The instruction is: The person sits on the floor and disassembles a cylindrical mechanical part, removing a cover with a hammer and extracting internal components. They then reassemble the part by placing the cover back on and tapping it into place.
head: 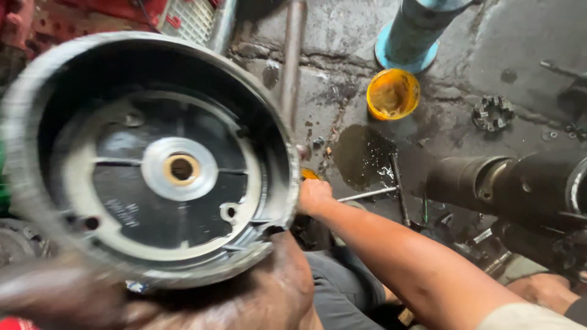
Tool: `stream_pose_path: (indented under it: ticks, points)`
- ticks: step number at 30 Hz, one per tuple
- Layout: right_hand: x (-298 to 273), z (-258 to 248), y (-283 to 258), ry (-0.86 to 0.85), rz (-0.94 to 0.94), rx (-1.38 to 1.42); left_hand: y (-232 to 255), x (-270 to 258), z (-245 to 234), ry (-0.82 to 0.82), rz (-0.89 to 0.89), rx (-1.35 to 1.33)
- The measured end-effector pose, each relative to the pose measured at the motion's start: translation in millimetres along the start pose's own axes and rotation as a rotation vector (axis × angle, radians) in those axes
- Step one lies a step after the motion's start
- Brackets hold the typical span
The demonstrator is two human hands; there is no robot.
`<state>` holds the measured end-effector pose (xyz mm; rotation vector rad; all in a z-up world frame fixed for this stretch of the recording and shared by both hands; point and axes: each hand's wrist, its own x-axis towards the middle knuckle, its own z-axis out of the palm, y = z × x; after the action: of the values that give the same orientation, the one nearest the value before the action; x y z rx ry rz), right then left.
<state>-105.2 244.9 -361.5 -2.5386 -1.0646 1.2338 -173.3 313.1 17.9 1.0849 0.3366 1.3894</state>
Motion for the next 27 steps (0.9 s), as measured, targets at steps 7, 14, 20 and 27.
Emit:
stream_pose_path:
  ticks: [7,14,20,27]
  points:
    - [-58,-45,11,0.396,-0.238,0.317,-36,-62,34,0.107,-0.106,-0.114]
    - [-91,-81,12,0.353,-0.123,0.319,-46,-69,36,-0.052,0.276,0.317]
    - [-213,-211,56,0.166,-0.073,1.195,-44,-71,66,-0.221,-0.079,-0.1]
    - [-397,-319,120,0.38,-0.089,1.436,-54,-121,139,-0.158,-1.134,-0.432]
